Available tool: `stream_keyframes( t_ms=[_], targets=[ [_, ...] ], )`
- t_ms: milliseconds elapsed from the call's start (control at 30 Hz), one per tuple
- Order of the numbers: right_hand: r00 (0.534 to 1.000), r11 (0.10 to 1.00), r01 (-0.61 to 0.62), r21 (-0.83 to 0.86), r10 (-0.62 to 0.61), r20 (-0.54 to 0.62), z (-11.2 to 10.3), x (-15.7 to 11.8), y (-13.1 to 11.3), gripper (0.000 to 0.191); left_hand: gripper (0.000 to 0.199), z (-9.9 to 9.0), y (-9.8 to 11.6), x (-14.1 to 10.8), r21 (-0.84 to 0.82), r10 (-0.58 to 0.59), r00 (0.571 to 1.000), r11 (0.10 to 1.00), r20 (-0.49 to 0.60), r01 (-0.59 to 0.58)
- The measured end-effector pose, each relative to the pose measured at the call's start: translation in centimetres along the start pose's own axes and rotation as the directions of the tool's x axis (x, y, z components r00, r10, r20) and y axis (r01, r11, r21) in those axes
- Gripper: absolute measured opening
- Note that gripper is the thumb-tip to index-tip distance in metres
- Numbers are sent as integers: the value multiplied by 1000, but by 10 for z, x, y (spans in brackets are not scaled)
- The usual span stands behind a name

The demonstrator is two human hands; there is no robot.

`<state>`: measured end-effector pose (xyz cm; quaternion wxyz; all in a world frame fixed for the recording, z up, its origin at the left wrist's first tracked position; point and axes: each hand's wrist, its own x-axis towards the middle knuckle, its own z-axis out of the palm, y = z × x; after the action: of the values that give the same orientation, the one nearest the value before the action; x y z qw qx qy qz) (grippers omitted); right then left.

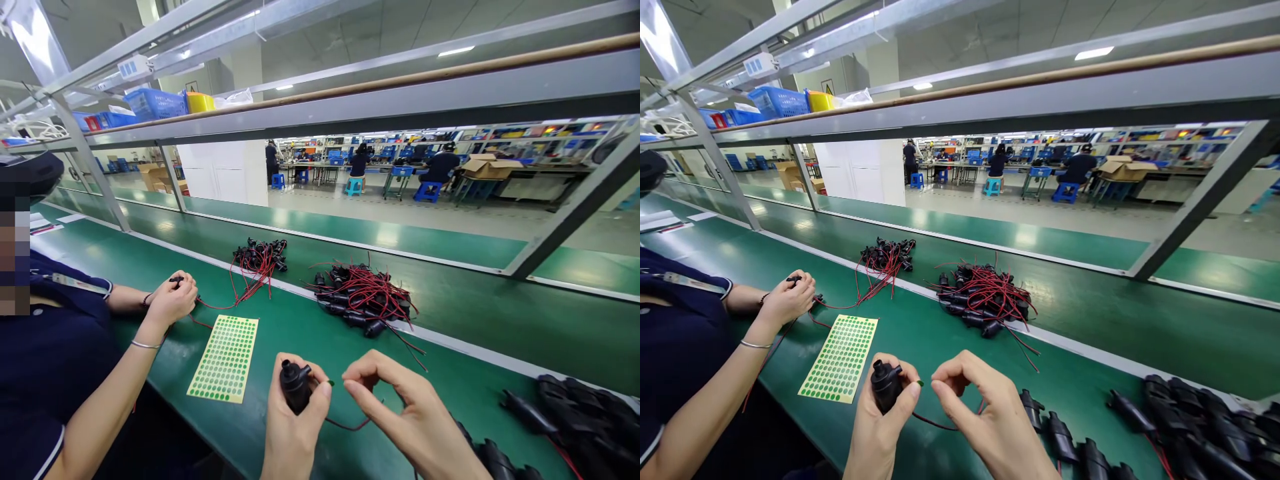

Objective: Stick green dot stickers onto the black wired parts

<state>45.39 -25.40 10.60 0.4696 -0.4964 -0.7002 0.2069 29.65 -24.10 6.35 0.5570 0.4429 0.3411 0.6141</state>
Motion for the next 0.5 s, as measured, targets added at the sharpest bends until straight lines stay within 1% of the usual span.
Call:
stream_keyframes(
  t_ms=[100, 200, 267, 300, 367, 400, 433, 500],
  targets=[
    [997, 998, -51, 39, 49, 52, 3, 0, -1, 19, 46, 0, -2, -1, -9, -6, 1000, 1000, 13, 6],
    [996, 997, -67, 47, 63, 68, 6, -3, 1, 22, 43, -3, -6, -2, 5, -10, 998, 1000, 66, 9],
    [996, 997, -69, 40, 66, 58, 4, -4, 1, 25, 37, -7, -7, -1, 54, 17, 992, 998, 124, -23],
    [996, 997, -72, 36, 71, 46, 2, -4, 0, 26, 33, -10, -8, 0, 89, 52, 985, 994, 162, -67],
    [995, 995, -92, 42, 91, 29, -4, -3, -2, 27, 24, -17, -8, 2, 167, 122, 956, 971, 266, -170],
    [994, 993, -108, 52, 106, 40, -8, -3, -4, 27, 19, -20, -9, 3, 203, 136, 937, 957, 322, -209],
    [989, 990, -129, 64, 125, 75, -11, -3, -6, 26, 15, -22, -9, 4, 230, 134, 917, 945, 376, -232],
    [971, 982, -172, 81, 155, 185, -15, -3, -11, 23, 10, -26, -10, 5, 254, 106, 883, 936, 457, -244]
  ],
)
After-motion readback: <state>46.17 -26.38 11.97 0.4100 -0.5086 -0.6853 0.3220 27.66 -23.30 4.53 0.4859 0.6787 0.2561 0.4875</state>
